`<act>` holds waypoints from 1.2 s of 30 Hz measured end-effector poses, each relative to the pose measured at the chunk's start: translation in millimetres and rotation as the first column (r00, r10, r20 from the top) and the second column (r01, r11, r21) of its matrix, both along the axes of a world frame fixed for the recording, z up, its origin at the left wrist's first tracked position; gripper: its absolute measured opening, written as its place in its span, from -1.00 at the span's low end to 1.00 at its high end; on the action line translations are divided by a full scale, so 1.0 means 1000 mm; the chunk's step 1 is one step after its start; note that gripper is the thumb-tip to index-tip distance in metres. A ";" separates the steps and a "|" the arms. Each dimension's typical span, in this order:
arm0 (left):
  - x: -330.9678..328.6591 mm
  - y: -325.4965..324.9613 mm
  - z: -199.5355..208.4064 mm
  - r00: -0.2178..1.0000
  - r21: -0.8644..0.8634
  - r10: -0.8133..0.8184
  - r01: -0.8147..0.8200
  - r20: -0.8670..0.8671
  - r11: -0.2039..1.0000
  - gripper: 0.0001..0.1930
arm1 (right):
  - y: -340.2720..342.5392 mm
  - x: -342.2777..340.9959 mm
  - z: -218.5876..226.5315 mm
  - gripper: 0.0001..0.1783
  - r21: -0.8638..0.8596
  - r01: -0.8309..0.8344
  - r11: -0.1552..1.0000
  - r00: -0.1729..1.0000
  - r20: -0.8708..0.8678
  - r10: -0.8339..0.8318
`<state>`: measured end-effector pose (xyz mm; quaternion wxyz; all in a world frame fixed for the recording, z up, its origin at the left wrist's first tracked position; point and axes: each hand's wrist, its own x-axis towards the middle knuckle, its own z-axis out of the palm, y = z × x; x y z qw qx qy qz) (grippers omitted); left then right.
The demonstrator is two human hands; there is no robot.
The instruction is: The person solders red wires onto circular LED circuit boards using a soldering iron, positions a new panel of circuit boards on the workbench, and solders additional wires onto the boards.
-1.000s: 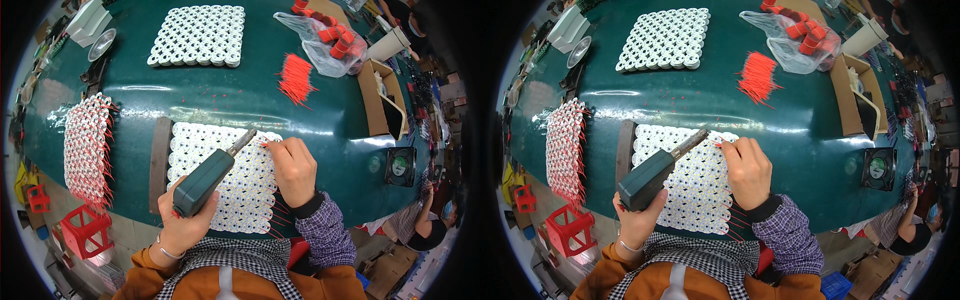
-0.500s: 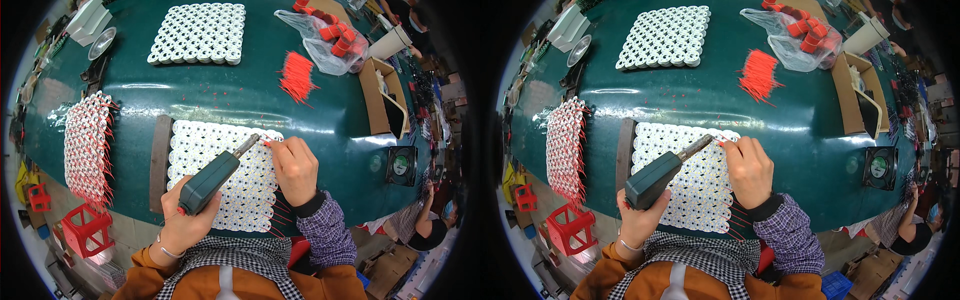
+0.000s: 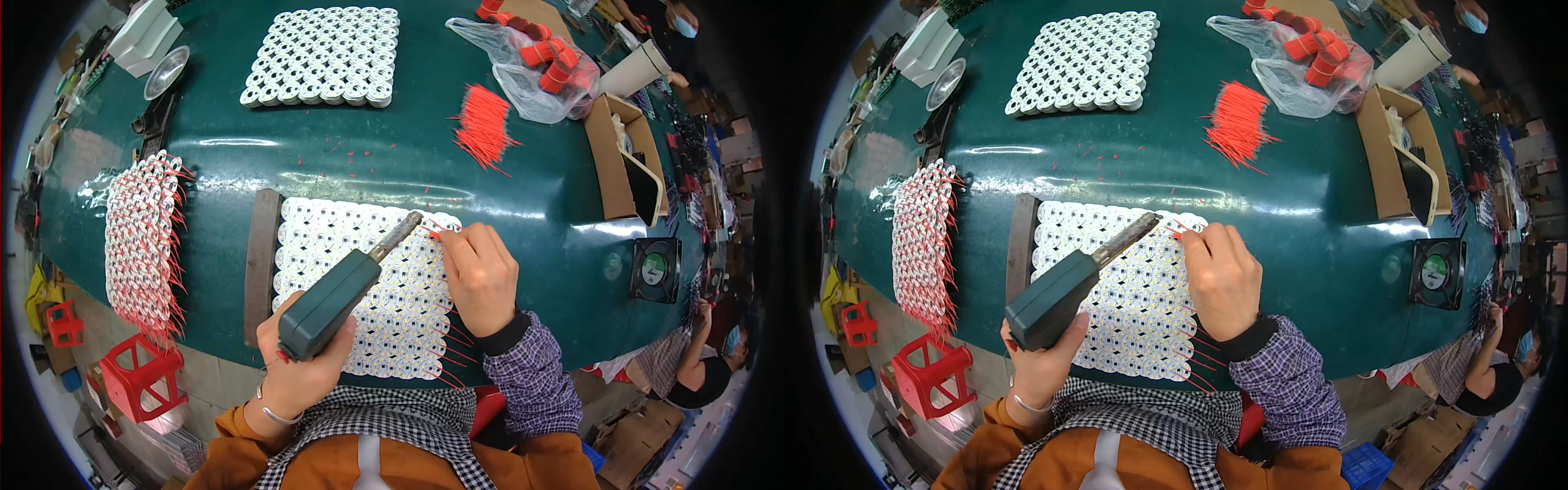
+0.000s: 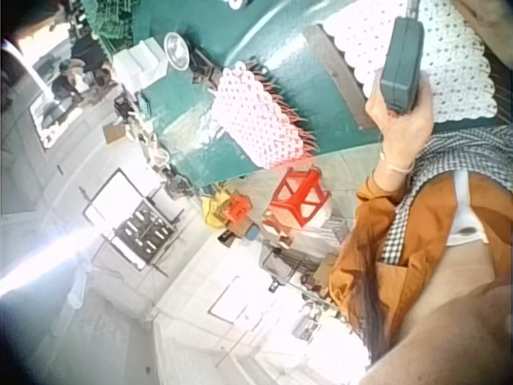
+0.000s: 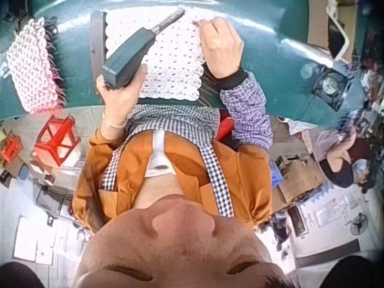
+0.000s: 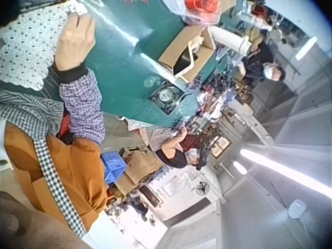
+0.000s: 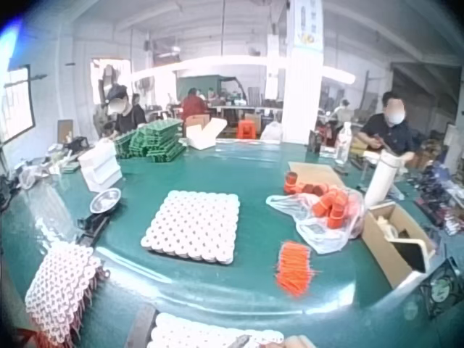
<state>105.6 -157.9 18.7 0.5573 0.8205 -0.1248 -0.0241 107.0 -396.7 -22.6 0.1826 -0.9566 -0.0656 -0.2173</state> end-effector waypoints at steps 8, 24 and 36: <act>-0.008 0.005 0.000 0.994 -0.108 0.089 -0.096 -0.067 0.990 -0.80 | 0.005 -0.005 0.009 -0.77 -0.001 0.045 0.999 0.999 0.009 -0.045; -0.016 0.002 -0.001 0.980 -0.131 0.026 -0.053 -0.197 0.990 -0.81 | 0.006 -0.017 -0.005 -0.73 0.182 0.054 0.982 0.998 0.025 -0.059; -0.016 0.003 -0.004 0.980 -0.084 -0.022 0.005 -0.197 0.996 -0.86 | 0.007 -0.015 -0.009 -0.71 0.137 0.047 0.989 0.998 0.024 -0.051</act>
